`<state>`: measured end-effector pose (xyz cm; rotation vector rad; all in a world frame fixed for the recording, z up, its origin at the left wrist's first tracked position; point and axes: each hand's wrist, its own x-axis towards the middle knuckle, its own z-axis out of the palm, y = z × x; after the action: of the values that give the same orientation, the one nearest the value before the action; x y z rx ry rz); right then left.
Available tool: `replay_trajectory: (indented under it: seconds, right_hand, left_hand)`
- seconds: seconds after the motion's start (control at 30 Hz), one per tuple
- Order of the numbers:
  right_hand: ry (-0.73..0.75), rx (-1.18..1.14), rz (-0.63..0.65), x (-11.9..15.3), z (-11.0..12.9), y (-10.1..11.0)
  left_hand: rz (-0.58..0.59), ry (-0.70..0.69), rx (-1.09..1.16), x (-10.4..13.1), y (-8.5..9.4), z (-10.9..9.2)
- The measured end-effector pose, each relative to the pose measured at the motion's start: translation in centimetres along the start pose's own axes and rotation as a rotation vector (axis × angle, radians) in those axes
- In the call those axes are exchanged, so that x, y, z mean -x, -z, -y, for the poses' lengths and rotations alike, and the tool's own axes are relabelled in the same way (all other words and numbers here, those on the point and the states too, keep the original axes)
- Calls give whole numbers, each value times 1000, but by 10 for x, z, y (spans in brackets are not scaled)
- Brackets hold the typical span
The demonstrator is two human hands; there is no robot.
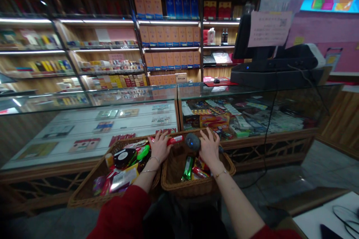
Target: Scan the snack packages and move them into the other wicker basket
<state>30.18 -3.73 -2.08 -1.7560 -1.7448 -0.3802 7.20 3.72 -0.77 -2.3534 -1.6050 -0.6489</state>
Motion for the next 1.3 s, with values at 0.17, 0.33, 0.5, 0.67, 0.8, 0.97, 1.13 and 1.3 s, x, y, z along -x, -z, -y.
replay_trajectory:
  seconds: [0.17, 0.33, 0.5, 0.67, 0.8, 0.97, 1.13, 1.3]
  right_hand:
    - [-9, -3, -1, -1, 3, 6]
    - [-17, -11, -7, -3, 10, 10]
    - [-7, 2, -9, -6, 19, 12]
    - [-2, 25, -9, -9, 29, 12]
    - [13, 23, -2, -12, 38, 12]
    - [57, 22, -2, -15, 47, 14]
    - [82, 5, -11, -16, 54, 12]
    - [98, 21, -17, -17, 58, 9]
  left_hand:
    - [23, 0, 12, -3, 7, -2]
    - [39, 4, 43, -4, 14, 1]
    - [24, 1, 62, 1, 19, 8]
    - [13, 27, 60, 8, 29, 17]
    - [15, 54, 59, 15, 39, 26]
    - [-3, 91, 51, 23, 49, 42]
    - [-13, 136, 46, 34, 59, 57]
    - [-24, 197, 61, 47, 69, 70]
